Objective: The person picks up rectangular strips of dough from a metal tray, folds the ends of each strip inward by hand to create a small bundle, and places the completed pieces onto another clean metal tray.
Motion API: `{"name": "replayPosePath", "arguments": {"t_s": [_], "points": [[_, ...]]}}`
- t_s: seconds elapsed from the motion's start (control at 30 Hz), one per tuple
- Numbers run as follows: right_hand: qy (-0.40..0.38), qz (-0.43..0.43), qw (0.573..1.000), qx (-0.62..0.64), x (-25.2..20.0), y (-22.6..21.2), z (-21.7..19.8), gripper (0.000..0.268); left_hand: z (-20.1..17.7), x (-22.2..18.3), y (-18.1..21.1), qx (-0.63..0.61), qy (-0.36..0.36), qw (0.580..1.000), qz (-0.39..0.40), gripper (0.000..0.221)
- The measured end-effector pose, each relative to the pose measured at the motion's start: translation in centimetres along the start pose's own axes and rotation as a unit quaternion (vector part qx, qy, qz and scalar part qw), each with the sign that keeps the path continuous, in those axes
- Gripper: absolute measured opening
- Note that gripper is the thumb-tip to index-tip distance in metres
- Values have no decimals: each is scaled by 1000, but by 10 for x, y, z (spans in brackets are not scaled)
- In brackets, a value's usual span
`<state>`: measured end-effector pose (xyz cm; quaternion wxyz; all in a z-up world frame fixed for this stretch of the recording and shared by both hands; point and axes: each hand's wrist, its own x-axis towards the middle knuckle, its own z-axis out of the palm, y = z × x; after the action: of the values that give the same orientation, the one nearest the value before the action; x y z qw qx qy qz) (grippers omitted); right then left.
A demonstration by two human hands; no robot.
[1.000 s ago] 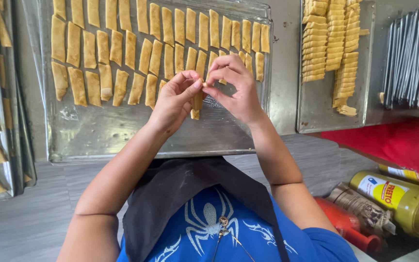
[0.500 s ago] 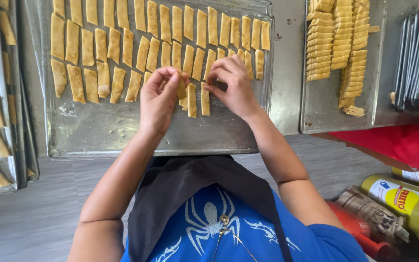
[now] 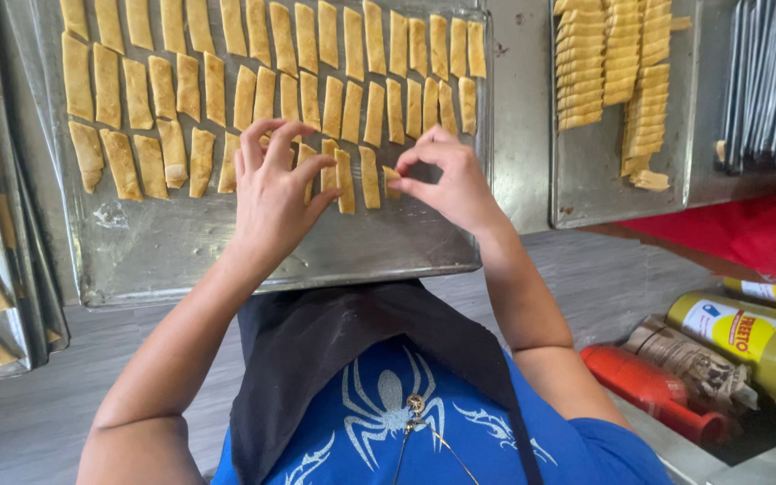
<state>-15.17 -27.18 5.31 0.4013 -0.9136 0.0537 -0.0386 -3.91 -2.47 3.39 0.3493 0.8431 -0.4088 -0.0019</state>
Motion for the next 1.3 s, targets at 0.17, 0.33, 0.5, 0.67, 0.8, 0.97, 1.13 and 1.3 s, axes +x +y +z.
{"name": "replayPosePath", "arguments": {"t_s": [0.17, 0.33, 0.5, 0.67, 0.8, 0.97, 1.13, 1.3], "points": [[85, -67, 985, -136, 10, 3, 13, 28, 6, 3, -4, 9, -20, 1000, 13, 41], [62, -70, 981, -171, 1, -6, 9, 25, 12, 8, -2, 27, -24, 999, 35, 39], [151, 86, 970, 170, -29, 42, -13, 15, 9, 19, 2, 7, -31, 999, 25, 44], [404, 203, 699, 555, -98, 212, -75, 24, 11, 30, 30, -46, -28, 998, 27, 43], [441, 369, 520, 632, -88, 295, -122, 51, 27, 40, 57, -81, -26, 995, 52, 42], [411, 495, 455, 616, -41, 325, -136, 74, 38, 41, 72, -118, -50, 990, 57, 40], [377, 542, 591, 464, -3, 331, -133, 61, 39, 41, 72, -125, -58, 989, 54, 37], [538, 383, 600, 451, 19, 341, -112, 51, 40, 45, 72, -127, -58, 989, 58, 36]]}}
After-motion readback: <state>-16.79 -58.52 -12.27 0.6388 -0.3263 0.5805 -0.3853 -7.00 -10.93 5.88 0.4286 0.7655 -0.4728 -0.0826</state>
